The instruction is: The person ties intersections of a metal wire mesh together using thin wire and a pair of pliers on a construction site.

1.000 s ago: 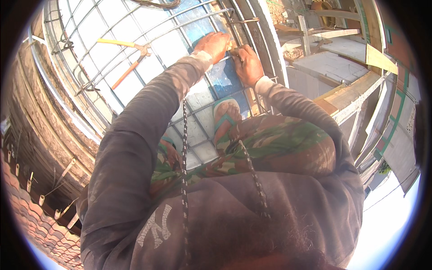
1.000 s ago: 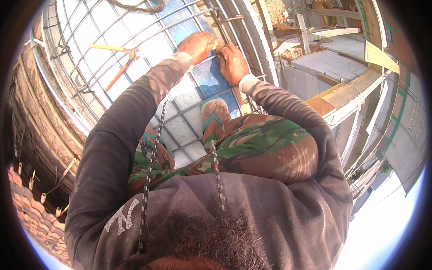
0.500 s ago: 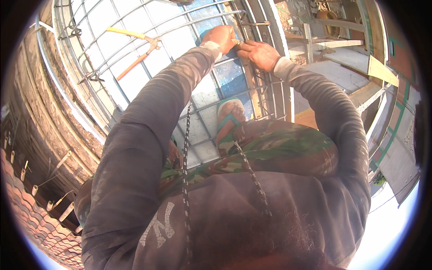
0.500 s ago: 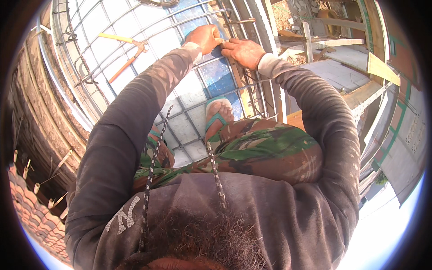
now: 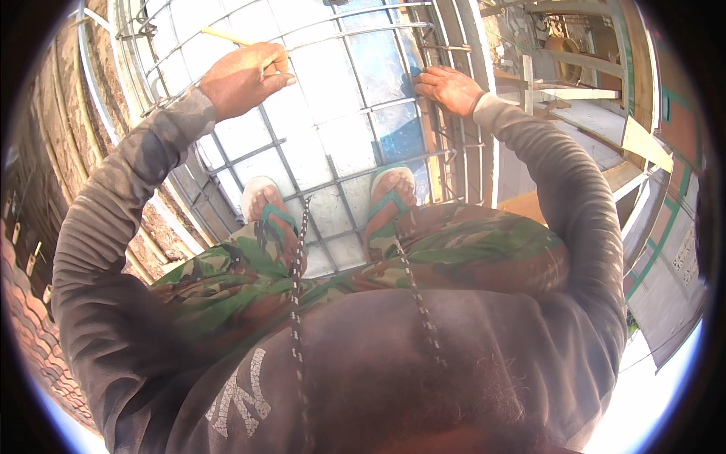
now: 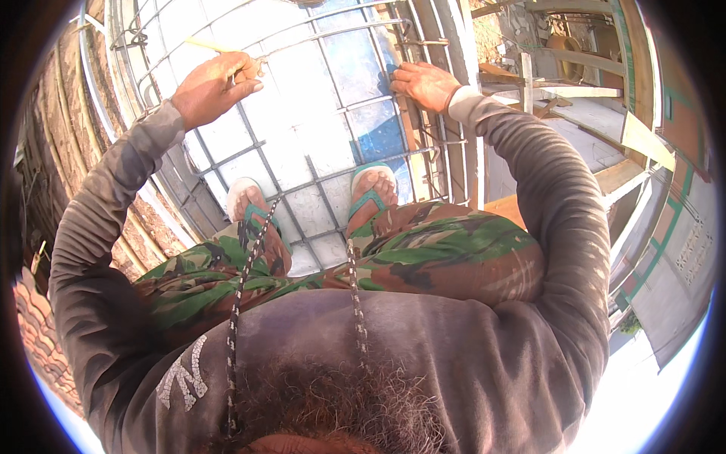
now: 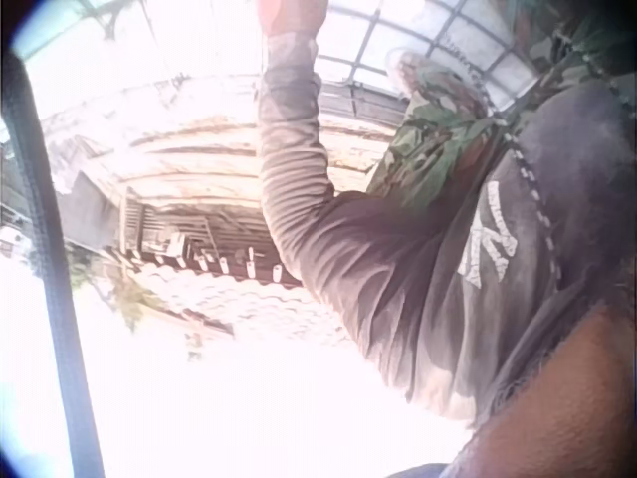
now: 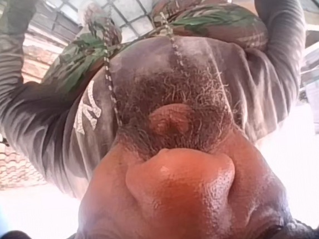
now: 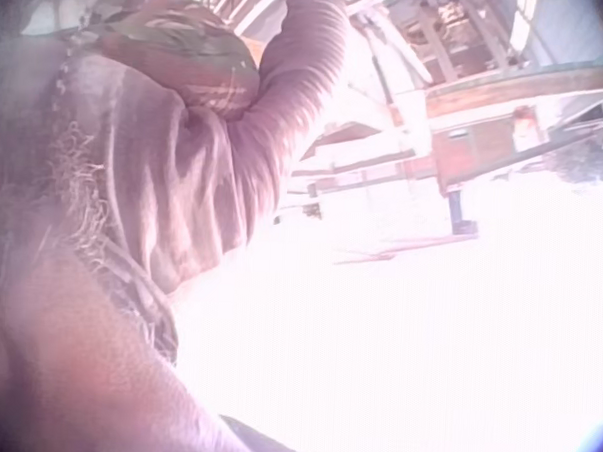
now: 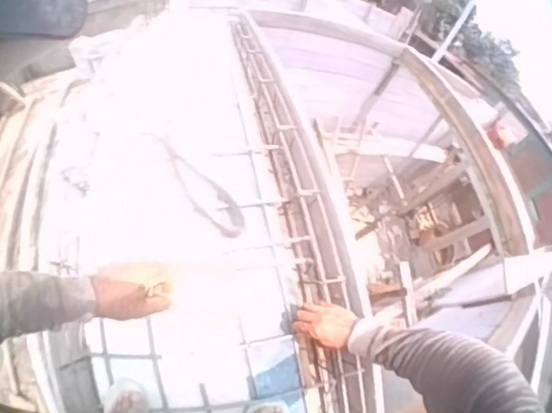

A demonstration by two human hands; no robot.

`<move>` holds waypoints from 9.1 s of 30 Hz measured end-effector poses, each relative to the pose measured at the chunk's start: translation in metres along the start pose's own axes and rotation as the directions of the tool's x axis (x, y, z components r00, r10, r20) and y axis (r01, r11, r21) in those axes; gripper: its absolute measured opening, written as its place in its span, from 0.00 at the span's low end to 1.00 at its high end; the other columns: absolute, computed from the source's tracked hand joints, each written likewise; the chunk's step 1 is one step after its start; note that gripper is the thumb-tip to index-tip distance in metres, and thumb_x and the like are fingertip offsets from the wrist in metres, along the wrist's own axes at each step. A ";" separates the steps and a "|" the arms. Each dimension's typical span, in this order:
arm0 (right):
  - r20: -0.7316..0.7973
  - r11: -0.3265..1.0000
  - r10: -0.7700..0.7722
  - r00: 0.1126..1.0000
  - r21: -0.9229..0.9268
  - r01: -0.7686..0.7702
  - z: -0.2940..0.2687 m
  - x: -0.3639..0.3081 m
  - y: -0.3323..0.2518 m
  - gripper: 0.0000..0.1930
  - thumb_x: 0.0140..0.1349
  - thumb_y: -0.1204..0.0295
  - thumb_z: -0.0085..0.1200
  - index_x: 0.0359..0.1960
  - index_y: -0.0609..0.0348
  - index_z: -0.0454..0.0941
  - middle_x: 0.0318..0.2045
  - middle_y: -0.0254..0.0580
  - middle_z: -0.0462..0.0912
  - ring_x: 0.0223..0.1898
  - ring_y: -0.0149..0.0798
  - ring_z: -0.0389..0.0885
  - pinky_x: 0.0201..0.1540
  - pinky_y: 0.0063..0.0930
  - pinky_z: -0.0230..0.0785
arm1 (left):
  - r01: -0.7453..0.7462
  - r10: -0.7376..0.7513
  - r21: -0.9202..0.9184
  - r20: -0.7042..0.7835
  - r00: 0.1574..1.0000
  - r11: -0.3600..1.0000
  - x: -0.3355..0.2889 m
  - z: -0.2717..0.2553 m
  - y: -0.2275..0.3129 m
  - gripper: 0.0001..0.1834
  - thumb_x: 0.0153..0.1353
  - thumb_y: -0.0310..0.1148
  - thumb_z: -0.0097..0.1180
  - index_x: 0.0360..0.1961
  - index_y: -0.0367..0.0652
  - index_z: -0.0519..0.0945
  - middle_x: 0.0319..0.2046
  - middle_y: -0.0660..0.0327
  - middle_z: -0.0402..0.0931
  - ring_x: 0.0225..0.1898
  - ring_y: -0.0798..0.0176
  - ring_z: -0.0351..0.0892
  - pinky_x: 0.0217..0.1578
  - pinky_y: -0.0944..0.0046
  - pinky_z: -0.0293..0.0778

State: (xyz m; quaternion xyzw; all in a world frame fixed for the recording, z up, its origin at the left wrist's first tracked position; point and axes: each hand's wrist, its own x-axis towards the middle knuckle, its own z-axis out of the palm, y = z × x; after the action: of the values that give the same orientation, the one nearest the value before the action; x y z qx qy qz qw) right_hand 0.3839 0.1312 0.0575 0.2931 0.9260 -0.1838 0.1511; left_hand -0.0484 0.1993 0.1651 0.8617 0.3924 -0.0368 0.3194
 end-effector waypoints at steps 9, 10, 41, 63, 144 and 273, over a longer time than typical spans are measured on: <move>-0.076 0.960 0.274 0.959 -0.032 -0.277 -0.007 0.006 -0.055 0.14 0.55 0.77 0.55 0.44 0.64 0.78 0.43 0.50 0.79 0.50 0.51 0.78 0.57 0.41 0.71 | 0.301 -0.304 -0.153 0.005 0.953 0.941 -0.114 -0.011 -0.028 0.17 0.69 0.44 0.62 0.37 0.38 0.79 0.26 0.60 0.74 0.24 0.66 0.68 0.28 0.60 0.68; -0.098 0.954 0.291 0.952 -0.052 -0.296 -0.008 0.009 -0.059 0.14 0.56 0.77 0.54 0.45 0.65 0.78 0.44 0.50 0.79 0.51 0.51 0.78 0.57 0.41 0.71 | 0.337 -0.348 -0.231 -0.006 0.938 0.913 -0.117 -0.004 -0.033 0.17 0.69 0.44 0.62 0.37 0.38 0.80 0.25 0.60 0.74 0.24 0.67 0.67 0.27 0.61 0.67; -0.260 0.577 0.688 0.677 0.762 -0.294 -0.147 -0.008 -0.063 0.20 0.72 0.60 0.56 0.57 0.63 0.79 0.42 0.44 0.87 0.47 0.37 0.85 0.54 0.32 0.75 | 0.091 -0.193 -0.229 -0.477 0.857 0.969 -0.065 -0.002 -0.033 0.09 0.72 0.34 0.47 0.44 0.39 0.73 0.32 0.50 0.76 0.31 0.47 0.78 0.36 0.52 0.74; 0.533 -0.244 0.593 0.603 0.833 -0.496 -0.305 -0.099 -0.110 0.10 0.61 0.68 0.57 0.38 0.63 0.78 0.29 0.39 0.81 0.32 0.36 0.80 0.38 0.30 0.74 | 0.276 -0.219 -0.829 0.190 0.957 0.486 -0.077 -0.154 0.254 0.16 0.74 0.36 0.50 0.52 0.35 0.81 0.36 0.55 0.79 0.38 0.65 0.79 0.42 0.63 0.75; 0.842 -0.490 0.334 0.424 -0.229 0.841 -0.111 0.054 -0.139 0.06 0.72 0.76 0.46 0.46 0.65 0.70 0.44 0.59 0.85 0.18 0.26 0.68 0.17 0.21 0.68 | 0.291 -0.168 -0.037 0.743 0.648 0.956 0.212 0.018 0.113 0.23 0.66 0.47 0.58 0.52 0.42 0.87 0.37 0.50 0.87 0.38 0.54 0.85 0.43 0.55 0.77; 0.874 -0.628 0.280 0.396 -0.145 0.765 -0.148 0.118 -0.347 0.09 0.68 0.76 0.50 0.47 0.64 0.71 0.34 0.38 0.78 0.31 0.32 0.80 0.37 0.29 0.76 | 0.924 -0.469 -0.086 0.842 0.268 0.373 0.254 0.200 0.120 0.09 0.73 0.35 0.53 0.33 0.48 0.80 0.21 0.63 0.75 0.21 0.63 0.74 0.21 0.60 0.76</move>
State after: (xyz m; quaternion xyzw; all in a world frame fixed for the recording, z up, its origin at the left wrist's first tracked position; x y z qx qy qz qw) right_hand 0.0584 -0.0115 0.2305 -0.5051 0.4792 0.5160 0.4990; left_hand 0.2478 0.1908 -0.0105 0.3402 0.5865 -0.3858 0.6257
